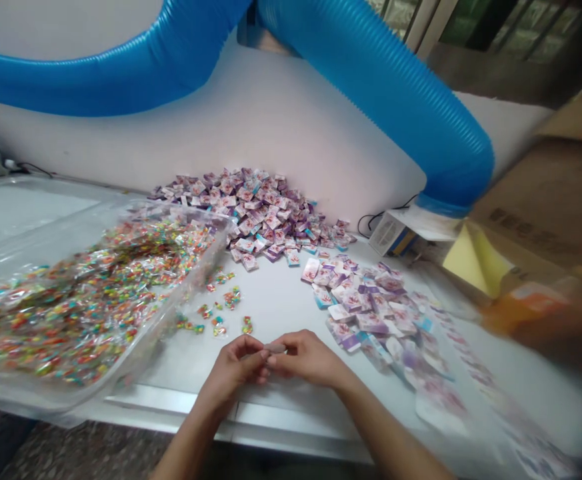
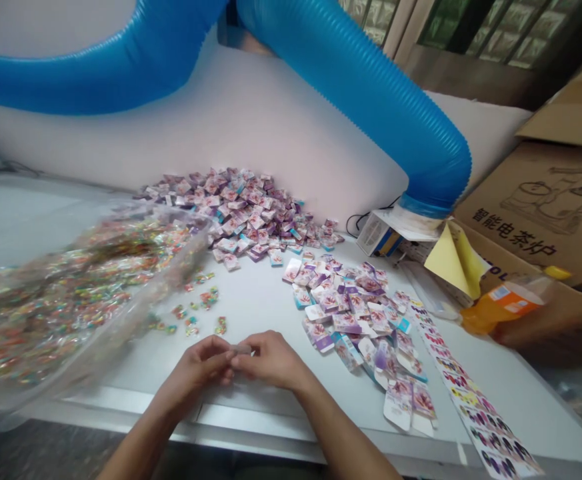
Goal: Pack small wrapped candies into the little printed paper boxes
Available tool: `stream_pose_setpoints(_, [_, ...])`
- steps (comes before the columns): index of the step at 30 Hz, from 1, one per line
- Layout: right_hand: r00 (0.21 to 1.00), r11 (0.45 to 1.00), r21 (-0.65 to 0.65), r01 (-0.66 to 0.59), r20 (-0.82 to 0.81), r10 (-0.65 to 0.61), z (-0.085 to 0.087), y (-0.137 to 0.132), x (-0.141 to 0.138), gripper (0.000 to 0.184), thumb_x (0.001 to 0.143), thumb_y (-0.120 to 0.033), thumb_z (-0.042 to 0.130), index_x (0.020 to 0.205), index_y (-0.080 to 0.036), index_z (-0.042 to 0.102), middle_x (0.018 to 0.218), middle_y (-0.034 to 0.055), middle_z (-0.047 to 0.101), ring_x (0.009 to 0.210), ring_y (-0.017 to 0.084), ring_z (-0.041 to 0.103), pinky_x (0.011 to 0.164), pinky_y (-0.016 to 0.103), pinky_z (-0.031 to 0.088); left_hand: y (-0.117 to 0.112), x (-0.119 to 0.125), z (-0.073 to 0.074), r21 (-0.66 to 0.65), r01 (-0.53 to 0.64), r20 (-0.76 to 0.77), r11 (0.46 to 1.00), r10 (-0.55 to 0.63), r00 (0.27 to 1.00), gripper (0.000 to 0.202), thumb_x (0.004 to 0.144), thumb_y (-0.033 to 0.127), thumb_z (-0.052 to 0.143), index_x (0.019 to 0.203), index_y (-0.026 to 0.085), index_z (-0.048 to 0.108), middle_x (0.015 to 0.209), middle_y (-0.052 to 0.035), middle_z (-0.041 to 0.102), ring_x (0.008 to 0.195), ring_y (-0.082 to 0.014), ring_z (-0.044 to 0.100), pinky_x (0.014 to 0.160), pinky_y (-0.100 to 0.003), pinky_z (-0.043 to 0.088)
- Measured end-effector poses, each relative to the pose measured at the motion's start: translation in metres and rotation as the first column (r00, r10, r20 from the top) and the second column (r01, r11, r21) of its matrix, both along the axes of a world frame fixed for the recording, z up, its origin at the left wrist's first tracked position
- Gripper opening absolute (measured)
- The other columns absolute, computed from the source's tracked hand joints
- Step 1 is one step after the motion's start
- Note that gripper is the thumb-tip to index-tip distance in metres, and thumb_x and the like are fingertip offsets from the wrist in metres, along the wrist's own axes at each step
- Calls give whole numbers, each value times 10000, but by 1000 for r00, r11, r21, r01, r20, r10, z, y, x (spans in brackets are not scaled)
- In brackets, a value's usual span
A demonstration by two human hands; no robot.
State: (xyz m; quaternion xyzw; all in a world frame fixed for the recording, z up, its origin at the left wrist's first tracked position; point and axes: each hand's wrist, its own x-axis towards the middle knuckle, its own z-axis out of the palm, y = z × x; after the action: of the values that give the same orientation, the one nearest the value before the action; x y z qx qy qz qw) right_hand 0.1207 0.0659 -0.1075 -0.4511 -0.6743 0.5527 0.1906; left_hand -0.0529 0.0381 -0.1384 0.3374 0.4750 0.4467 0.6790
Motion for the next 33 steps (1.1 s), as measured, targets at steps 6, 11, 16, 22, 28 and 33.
stream_pose_setpoints(6, [865,880,-460,117,-389,-318,-32,0,7,386,564,-373,796,845,-131,686,659,7,643,572,113,582,602,257,487,6,1,0,-21,-33,45,999,34,998,319,552,261,816,735,145,581,593,22,635,471,-89,567,480,-204,460])
stream_pose_setpoints(11, [894,947,-202,250,-327,-305,-34,-6,-4,328,685,-340,695,966,-171,710,746,21,661,577,121,574,571,265,480,8,2,-2,-98,-47,105,994,57,993,278,560,220,792,741,144,594,588,14,646,505,-102,601,504,-207,493])
stream_pose_setpoints(16, [969,920,326,216,-187,-161,-19,-14,-3,256,879,-304,515,957,-205,738,905,54,708,849,172,625,780,277,469,8,7,2,-87,-94,60,992,99,993,232,581,203,759,735,146,596,585,16,652,494,-98,603,485,-195,485])
stream_pose_setpoints(22, [990,925,374,70,88,-111,-8,-10,-3,261,897,-198,461,917,-212,721,843,17,720,780,155,627,735,233,450,7,4,6,-110,-82,65,991,89,994,250,598,218,753,802,119,646,635,-34,693,552,-127,645,560,-239,536])
stream_pose_setpoints(28, [970,832,530,-163,240,37,-2,-11,2,257,923,-162,417,876,-189,669,827,13,697,735,125,616,708,208,447,6,3,4,-132,-71,92,989,83,992,270,626,270,787,792,113,644,676,-42,703,579,-130,661,594,-239,551])
stream_pose_setpoints(33, [937,501,806,-315,348,30,-27,-14,12,334,893,-128,405,1192,-101,551,1142,164,639,969,220,616,817,337,501,1,6,-2,-91,-115,63,989,121,991,321,599,279,810,823,122,642,690,-32,711,602,-146,670,665,-279,556])
